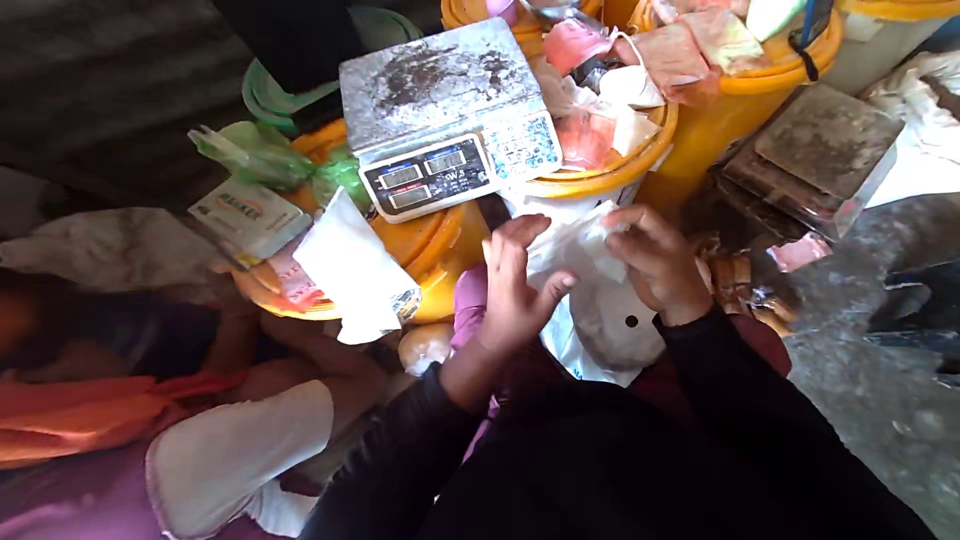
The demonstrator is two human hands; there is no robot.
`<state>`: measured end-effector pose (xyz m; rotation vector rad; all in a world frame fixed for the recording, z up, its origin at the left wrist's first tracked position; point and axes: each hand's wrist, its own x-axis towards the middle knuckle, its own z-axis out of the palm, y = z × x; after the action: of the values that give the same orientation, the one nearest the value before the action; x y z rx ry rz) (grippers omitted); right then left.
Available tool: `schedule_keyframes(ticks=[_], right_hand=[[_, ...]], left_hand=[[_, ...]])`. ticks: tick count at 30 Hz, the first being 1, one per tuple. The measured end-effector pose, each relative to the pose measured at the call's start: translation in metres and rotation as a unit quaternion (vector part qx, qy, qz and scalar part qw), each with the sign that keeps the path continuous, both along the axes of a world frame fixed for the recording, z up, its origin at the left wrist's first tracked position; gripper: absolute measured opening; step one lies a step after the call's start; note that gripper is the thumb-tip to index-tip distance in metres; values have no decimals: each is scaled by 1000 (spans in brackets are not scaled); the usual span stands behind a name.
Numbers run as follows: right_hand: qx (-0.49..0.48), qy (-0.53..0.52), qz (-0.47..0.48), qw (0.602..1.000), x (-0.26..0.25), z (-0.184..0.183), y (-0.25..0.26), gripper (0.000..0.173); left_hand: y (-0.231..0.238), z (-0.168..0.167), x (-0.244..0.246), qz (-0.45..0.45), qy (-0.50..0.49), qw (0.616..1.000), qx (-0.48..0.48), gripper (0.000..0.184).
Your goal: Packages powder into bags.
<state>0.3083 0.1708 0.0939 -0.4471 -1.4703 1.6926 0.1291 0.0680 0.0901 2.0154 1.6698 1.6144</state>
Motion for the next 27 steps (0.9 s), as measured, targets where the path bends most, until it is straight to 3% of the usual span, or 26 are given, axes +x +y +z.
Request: schedule_keyframes(ticks=[2,4,5,7,9,11,15,18,21,23,25,27], right_hand=[[82,-20,85,993,7,4,2,27],[175,-45,121,976,9,15,0,29],[230,-65,112,964,10,22,0,29],[311,-116,69,941,21,33,4,35],[312,-159,22,936,41,38,13,47],[273,-185,-32,943,64,37,23,59],[149,-155,-145,966,90,36,38,66],[46,-98,-220,970,86,34,43,59],[-18,-65,-232,970,75,20,52,53],[-50,-28,-247,967,69,7,64,49],[-61,-22,-270,961,62,-10,75,44],[-39,-136,-301,943,45,-26,68,48]], left_hand=[[12,21,-9,-86,42,995,-29,84],[25,37,-9,-176,68,973,-132,97],[30,43,-8,-209,68,956,-197,90],[35,48,-11,-222,74,937,-258,47],[31,52,-24,-207,51,937,-276,14],[23,59,-46,-177,-12,924,-339,6],[9,47,-85,-145,7,872,-467,4],[-5,20,-94,-153,-185,883,-404,13],[-4,-1,-86,-218,-444,830,-258,19],[3,-5,-81,-242,-494,809,-206,25],[4,-12,-71,-185,-488,828,-204,37],[-5,-21,-57,-81,-476,846,-224,45]])
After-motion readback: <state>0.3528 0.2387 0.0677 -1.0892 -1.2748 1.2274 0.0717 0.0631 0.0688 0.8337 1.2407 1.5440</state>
